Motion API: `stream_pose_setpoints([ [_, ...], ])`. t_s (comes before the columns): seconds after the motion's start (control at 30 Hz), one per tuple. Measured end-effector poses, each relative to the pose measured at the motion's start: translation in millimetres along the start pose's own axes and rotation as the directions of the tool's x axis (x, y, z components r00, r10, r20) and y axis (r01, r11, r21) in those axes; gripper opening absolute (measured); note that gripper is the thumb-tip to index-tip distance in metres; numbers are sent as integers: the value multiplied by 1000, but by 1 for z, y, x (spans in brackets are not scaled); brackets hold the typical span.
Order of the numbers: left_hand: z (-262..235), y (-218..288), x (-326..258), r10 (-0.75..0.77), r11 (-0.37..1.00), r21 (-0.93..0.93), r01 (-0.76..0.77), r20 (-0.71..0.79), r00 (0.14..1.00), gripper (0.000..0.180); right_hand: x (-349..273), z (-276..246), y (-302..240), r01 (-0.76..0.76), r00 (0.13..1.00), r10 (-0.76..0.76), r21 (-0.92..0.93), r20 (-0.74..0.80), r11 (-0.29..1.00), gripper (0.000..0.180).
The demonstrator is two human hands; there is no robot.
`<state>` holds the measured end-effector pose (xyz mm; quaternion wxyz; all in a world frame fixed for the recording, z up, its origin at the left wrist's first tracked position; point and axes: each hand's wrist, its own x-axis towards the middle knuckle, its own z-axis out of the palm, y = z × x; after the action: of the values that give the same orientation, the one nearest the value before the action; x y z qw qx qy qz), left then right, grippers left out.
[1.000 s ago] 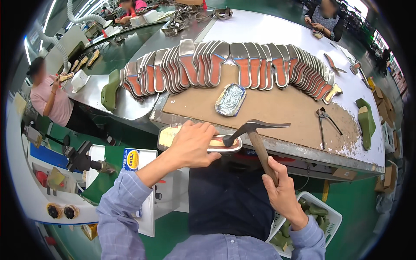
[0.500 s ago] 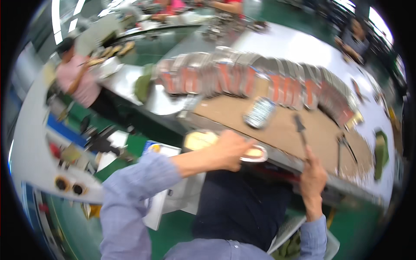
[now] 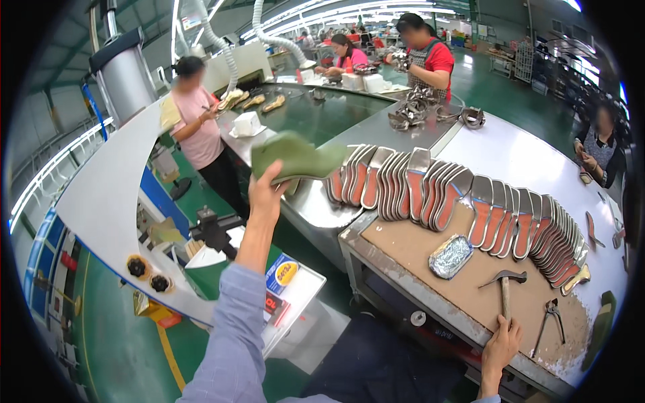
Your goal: The person uses a hammer to attach a shoe sole to a green shoe upper on a factory workbench. They repeatedly pick up a sole, position it on the upper, and strike it with a hammer to secure it. The person also handles a basket of green shoe uppers, moving them from the floor to the table.
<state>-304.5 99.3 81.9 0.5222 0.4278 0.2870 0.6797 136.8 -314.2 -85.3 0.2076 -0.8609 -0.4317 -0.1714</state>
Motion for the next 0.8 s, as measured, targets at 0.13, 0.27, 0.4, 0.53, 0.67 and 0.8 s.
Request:
stream_pose_setpoints([
  [0.13,-58,-72,-29,17,998,-47,-39,-401,916,59,3,-4,-1,-36,999,36,-14,16,999,27],
  [0.27,-90,-156,-73,308,935,313,-165,-492,815,55,0,-1,4,12,1000,-13,-89,-7,996,25],
  [0.4,-87,-165,-58,158,669,725,163,-353,922,74,-3,-5,5,-18,1000,17,-32,-24,999,23],
  [0.53,-114,-167,-1,398,484,872,75,-296,869,96,2,-5,-1,32,998,-19,-196,65,980,33],
  [0.67,-104,-170,41,424,522,848,91,-350,835,97,2,-8,-4,36,997,-20,-227,71,973,33],
  [0.8,-100,-175,83,383,564,823,59,-324,865,79,2,-13,-4,47,997,-31,-238,74,970,33],
])
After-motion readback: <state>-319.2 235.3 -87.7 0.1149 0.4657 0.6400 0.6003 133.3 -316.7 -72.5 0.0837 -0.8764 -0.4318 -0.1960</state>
